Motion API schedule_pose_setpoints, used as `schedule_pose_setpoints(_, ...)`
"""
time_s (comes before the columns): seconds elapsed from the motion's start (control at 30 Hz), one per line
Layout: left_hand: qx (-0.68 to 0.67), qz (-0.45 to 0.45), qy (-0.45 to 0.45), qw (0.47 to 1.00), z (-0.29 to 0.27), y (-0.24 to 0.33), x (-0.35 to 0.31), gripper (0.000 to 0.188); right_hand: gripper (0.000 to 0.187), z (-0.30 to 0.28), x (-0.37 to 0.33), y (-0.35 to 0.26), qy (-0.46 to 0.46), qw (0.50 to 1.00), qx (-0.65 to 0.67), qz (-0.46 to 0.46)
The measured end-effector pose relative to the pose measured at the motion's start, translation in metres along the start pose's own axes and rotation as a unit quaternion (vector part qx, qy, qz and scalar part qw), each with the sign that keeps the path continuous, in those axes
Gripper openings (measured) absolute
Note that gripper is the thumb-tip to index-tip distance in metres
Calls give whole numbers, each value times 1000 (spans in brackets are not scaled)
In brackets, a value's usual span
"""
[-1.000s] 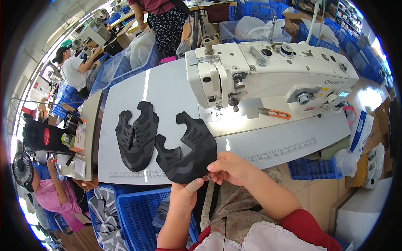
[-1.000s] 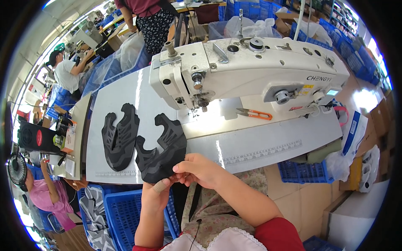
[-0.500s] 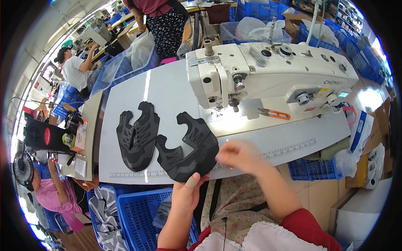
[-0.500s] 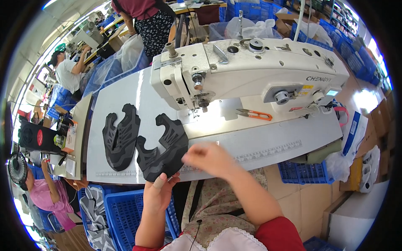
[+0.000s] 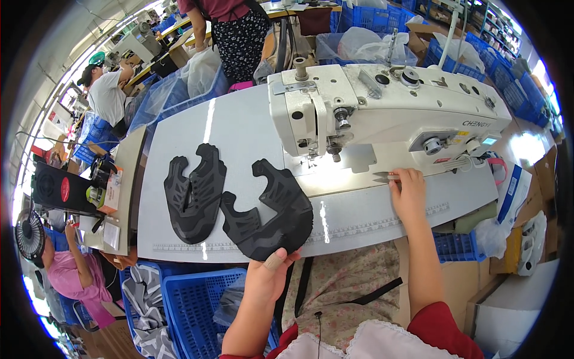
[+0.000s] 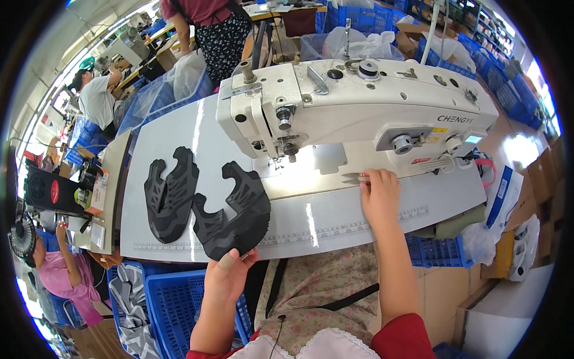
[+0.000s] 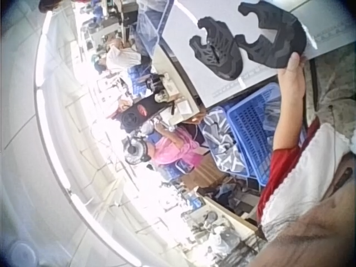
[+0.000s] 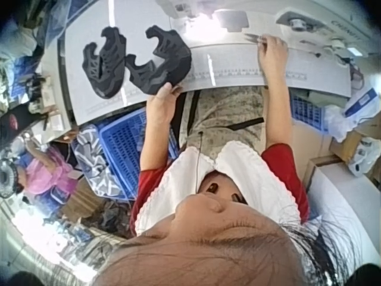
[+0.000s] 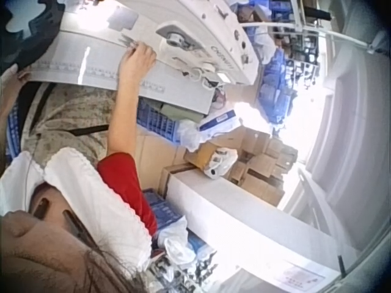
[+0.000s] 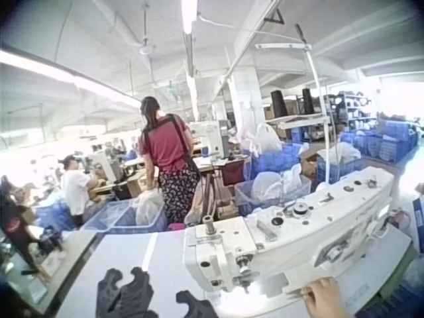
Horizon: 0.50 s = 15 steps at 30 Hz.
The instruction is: Inspecting, trimming thread from, and bagging shoe upper components in a factory setting.
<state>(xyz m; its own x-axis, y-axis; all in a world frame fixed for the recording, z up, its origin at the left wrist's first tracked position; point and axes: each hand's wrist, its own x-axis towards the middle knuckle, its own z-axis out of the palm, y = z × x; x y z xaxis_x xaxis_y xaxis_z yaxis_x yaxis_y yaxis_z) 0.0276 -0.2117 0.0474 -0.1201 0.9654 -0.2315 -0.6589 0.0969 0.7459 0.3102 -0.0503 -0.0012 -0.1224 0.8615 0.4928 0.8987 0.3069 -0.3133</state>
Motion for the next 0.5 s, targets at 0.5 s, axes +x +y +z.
schedule_pose_setpoints(0.5,-13,-3,7,1000,15,-3,4,30,19,-17,-9,-28,-79,977,196,15)
